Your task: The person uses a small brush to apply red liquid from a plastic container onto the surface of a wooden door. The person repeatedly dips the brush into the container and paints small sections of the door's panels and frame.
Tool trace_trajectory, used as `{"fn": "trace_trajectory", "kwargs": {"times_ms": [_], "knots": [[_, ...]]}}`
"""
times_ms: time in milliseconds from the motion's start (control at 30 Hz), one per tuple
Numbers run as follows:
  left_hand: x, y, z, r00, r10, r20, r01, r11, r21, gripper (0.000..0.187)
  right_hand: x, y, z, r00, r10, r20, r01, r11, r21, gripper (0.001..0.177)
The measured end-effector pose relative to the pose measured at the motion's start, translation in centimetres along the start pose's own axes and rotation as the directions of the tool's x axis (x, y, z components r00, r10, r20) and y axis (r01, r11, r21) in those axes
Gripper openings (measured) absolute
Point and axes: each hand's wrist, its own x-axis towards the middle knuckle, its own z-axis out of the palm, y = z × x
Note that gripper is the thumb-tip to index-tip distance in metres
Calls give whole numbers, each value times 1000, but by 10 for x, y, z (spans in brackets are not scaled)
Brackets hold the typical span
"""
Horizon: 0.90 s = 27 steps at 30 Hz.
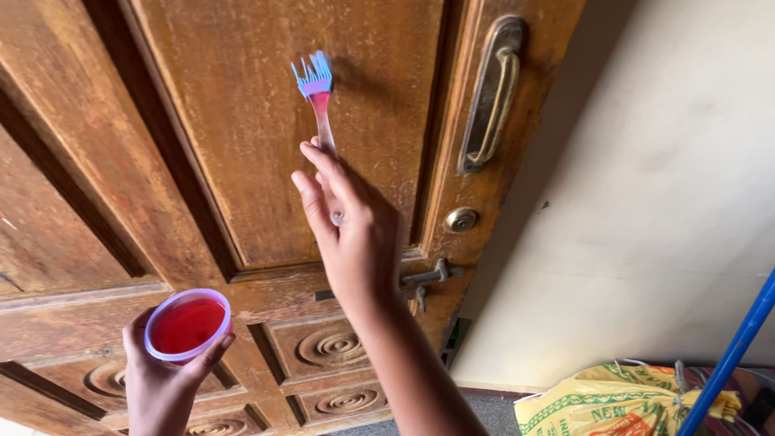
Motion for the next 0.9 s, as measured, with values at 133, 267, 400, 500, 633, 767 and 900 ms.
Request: {"fn": "trace_trajectory", "kwargs": {"times_ms": [133,267,400,500,633,767,900], "knots": [[-8,9,17,999,-37,16,36,999,8,89,-21,30,5,993,78,91,-69,993,-96,30],[-16,29,32,998,-50,47,52,998,-39,93,-68,57,17,993,14,115,-10,999,-35,33],[-24,45,41,993,-114,42,115,993,-39,95,-108,63,12,972,30,235,-19,999,-47,39],[-32,50,45,995,-94,24,95,995,-42,95,-124,59,0,921,114,373,-97,993,-65,44],[-45,53,50,995,-96,2,96,995,-20,96,-122,55,-16,815,253,522,-222,967,-122,50],[-61,61,54,994,-113,5,113,994,10,95,-106,58,-26,659,341,670,-272,939,-211,45],[-76,68,59,994,-107,13,107,994,-3,95,-84,64,-29,683,362,635,-318,929,-188,41]]}}
